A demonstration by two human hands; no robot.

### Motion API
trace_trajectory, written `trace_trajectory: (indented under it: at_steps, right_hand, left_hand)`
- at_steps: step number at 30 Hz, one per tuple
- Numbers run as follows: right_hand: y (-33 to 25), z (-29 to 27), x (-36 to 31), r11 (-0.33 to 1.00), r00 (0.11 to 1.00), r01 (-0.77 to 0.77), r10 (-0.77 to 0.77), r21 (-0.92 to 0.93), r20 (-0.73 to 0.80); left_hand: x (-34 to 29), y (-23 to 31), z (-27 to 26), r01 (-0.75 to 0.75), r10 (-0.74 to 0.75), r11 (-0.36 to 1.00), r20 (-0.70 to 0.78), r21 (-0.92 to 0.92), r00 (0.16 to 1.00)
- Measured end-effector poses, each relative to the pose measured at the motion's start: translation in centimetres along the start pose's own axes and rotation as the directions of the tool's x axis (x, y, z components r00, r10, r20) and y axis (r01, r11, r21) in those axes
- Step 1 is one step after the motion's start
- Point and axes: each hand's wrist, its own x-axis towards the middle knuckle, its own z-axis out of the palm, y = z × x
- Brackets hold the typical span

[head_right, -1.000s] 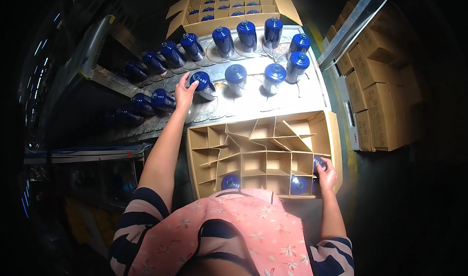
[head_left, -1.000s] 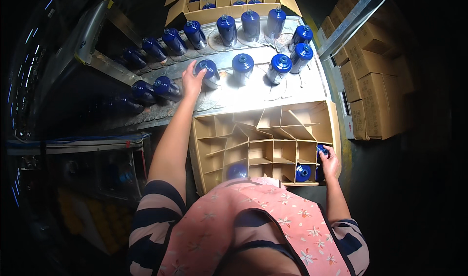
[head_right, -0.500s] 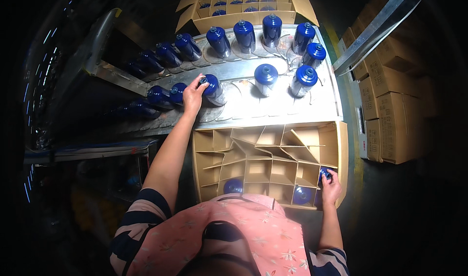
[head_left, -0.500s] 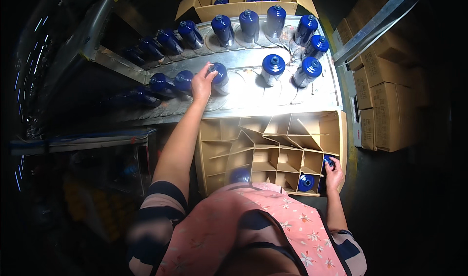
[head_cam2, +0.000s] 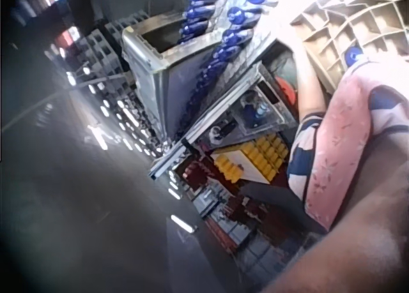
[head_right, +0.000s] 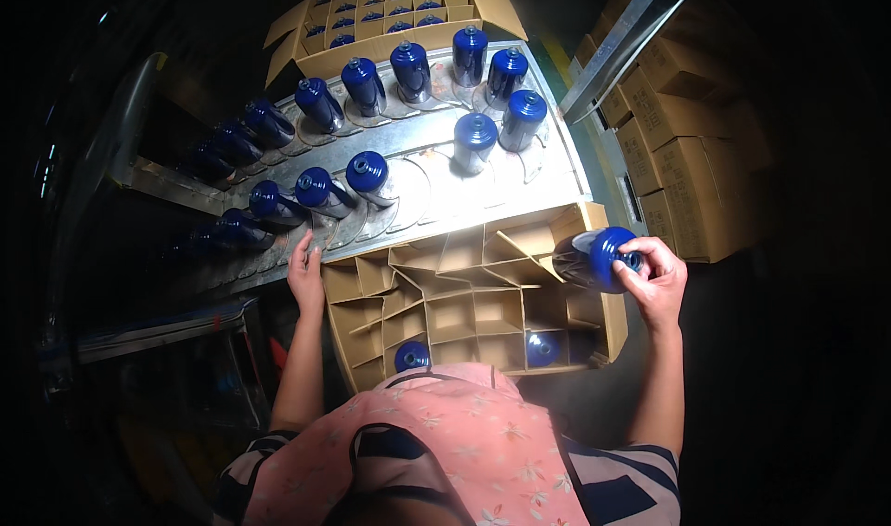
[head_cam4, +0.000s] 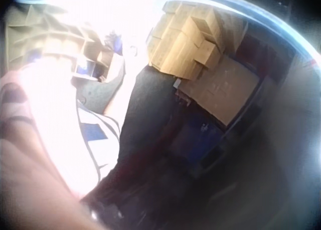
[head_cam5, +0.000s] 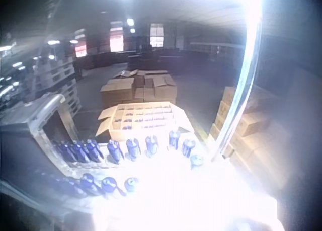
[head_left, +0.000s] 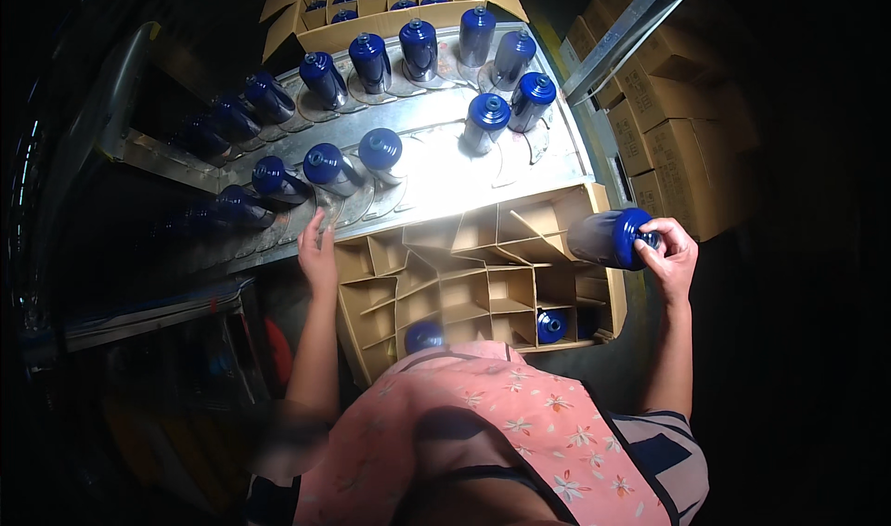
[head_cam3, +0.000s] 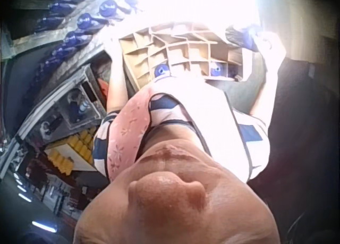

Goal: The person places blue bottles from a conveyor belt into a cardboard box with compartments. After filling the box, the person closes it and moves it aside, then retrieves another empty box to continue the packing process.

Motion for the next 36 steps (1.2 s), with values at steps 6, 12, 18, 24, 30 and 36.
trace_trajectory:
  at_steps: [6,12,18,24,30,36]
  right_hand:
    - [1.5,10.6,9.8,0.942,0.974,0.048,-0.117,0.333,0.193]
    - [3.0,19.7,14.5,0.989,0.978,-0.063,0.035,0.131,0.203]
    - [5.1,21.9,14.9,0.986,0.993,-0.079,0.090,-0.145,0.074]
    - [6.1,19.0,11.8,0.994,0.992,-0.004,-0.009,0.108,0.122]
    - [11.6,1.9,2.1,0.956,0.921,-0.074,-0.043,-0.283,-0.387]
    - [19.9,-4.2,-13.2,0.793,0.870,-0.446,0.494,-0.414,0.009]
  left_hand:
    - [-9.8,-3.4,-3.4,-0.070,0.076,0.960,-0.011,0.271,0.997]
    - [-17.4,-1.7,-5.4,0.042,-0.081,0.907,0.076,0.420,0.994]
    - [-17.8,0.5,-7.8,0.281,-0.349,0.867,0.101,0.411,0.932]
    - [-17.9,-0.8,-10.2,0.242,-0.329,0.867,0.136,0.436,0.935]
    - [-21.0,-1.0,-7.8,0.153,-0.211,0.881,0.083,0.448,0.974]
    - [-22.4,-0.3,-7.4,0.131,-0.185,0.904,0.097,0.406,0.978]
